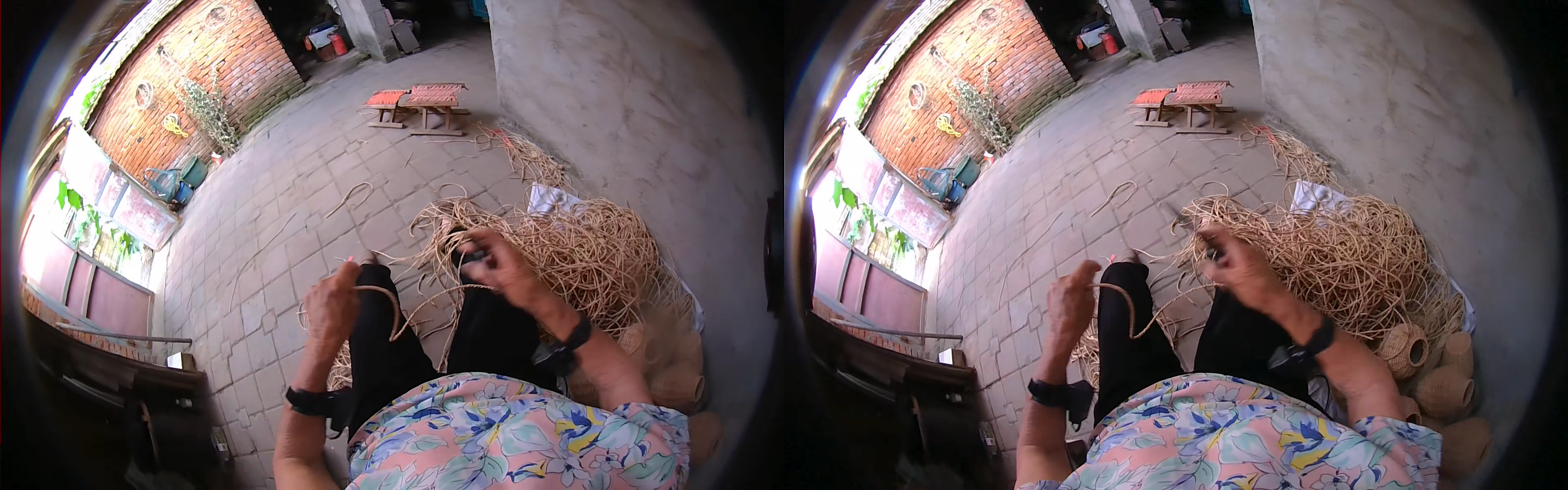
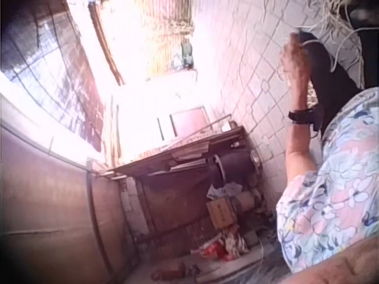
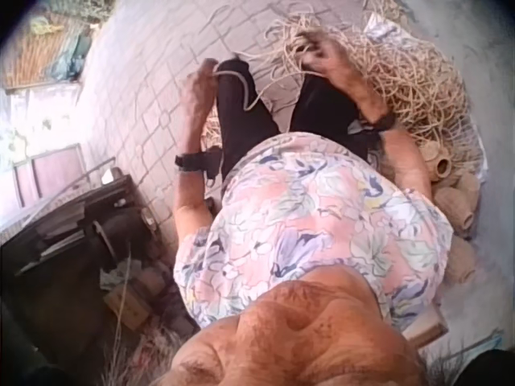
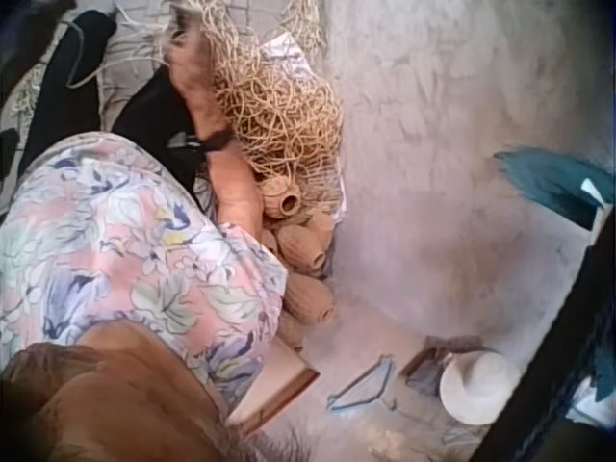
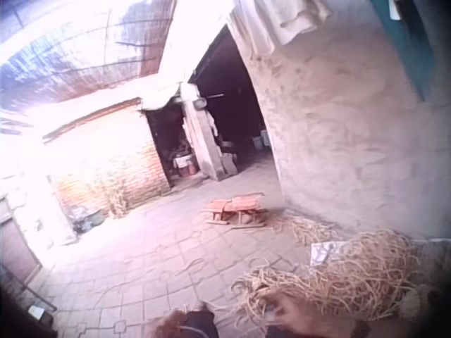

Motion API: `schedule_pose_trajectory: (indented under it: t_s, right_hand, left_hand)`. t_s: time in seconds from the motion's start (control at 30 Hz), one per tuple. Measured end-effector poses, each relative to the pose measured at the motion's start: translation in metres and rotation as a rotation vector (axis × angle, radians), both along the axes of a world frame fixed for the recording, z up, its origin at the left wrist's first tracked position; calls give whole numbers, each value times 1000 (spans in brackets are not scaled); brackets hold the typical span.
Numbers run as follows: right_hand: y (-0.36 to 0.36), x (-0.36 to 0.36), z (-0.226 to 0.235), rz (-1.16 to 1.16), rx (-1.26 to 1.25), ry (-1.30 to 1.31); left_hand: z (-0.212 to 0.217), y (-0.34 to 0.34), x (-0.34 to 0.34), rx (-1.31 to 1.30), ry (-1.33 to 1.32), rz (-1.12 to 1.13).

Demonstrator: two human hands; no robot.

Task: Sorting and preparing bundles of bamboo or straw strands for weaving or manufacturing.

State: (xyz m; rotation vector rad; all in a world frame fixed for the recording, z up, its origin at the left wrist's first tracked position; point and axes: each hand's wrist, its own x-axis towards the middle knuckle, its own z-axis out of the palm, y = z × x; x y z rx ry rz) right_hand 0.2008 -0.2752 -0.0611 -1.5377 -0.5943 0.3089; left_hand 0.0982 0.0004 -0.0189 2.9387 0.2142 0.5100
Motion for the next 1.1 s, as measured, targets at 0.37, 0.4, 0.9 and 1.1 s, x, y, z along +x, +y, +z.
schedule_pose_trajectory:
  t_s: [0.37, 0.4, 0.9, 1.1]
  right_hand:
    - [9, 2, 5, 55, 285, 572]
    - [-12, 13, 3, -70, 182, 416]
    - [-328, 144, -56, -1111, -1110, -283]
    - [-119, 40, -5, -99, -119, 282]
  left_hand:
    - [-22, 38, -2, -171, 1, 138]
    - [-38, 81, -12, -256, -44, 242]
    - [-22, 141, -66, -786, 104, 270]
    - [-7, 94, -34, -1069, -1, 34]
